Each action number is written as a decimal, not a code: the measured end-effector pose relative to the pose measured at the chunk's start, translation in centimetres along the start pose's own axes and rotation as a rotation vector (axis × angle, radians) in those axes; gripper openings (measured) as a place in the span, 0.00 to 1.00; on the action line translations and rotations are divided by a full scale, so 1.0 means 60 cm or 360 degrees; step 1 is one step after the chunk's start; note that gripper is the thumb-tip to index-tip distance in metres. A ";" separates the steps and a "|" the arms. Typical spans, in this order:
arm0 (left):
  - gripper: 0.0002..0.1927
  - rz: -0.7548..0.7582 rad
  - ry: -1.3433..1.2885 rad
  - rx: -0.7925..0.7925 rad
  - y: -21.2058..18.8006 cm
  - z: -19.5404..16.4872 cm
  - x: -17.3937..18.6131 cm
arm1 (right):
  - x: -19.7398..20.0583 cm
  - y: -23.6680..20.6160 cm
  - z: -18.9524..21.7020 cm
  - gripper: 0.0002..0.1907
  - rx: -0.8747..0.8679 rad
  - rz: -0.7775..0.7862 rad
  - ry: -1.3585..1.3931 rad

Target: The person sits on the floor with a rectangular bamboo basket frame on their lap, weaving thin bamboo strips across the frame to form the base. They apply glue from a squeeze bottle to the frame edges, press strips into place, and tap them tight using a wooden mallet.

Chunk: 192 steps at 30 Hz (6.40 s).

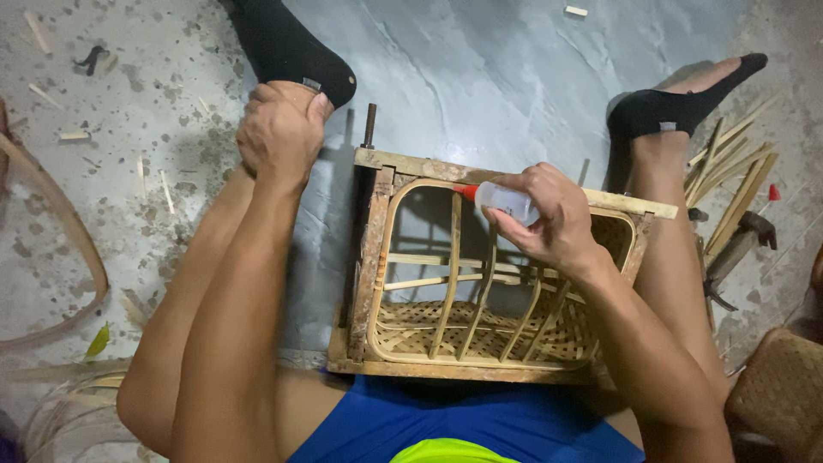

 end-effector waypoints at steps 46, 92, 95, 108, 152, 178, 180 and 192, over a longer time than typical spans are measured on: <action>0.41 0.0178 0.0250 -0.0140 -0.023 0.050 -0.020 | 0.165 -0.183 -0.079 0.19 -0.0198 -0.0025 -0.0253; 0.34 -0.0014 0.0095 0.0019 0.023 0.017 -0.030 | 0.013 -0.160 -0.035 0.22 -0.0576 -0.0128 0.0451; 0.40 -0.0027 0.0050 0.0080 0.028 0.016 -0.023 | -0.032 -0.096 -0.002 0.22 -0.0316 -0.0114 0.0250; 0.41 0.0138 -0.0071 0.0275 0.040 0.006 -0.010 | -0.060 -0.005 0.046 0.22 -0.0191 0.0042 -0.0023; 0.25 0.0027 0.0042 -0.0243 -0.175 -0.100 0.023 | 0.199 -0.972 -0.098 0.15 -0.1875 -0.1677 0.0010; 0.45 -0.0260 -0.0919 0.0133 -0.073 -0.172 0.231 | 0.294 -0.315 -0.121 0.22 -0.1670 -0.0590 -0.0181; 0.42 -0.0202 -0.0909 0.0074 -0.065 -0.152 0.217 | 0.294 -0.342 -0.115 0.23 -0.1726 -0.0628 -0.0155; 0.36 0.0843 -0.1726 -0.0313 -0.086 -0.432 0.316 | 0.044 -0.308 -0.106 0.28 -0.1543 -0.0807 0.1175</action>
Point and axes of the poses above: each hand's wrist, its own y-axis towards the middle knuckle, its own x-axis out of the back of the hand, z = x × y, the point moved 4 cm from there along y, towards the middle knuckle, and after that the axes turned 15 degrees about -y, right-handed, at the moved point
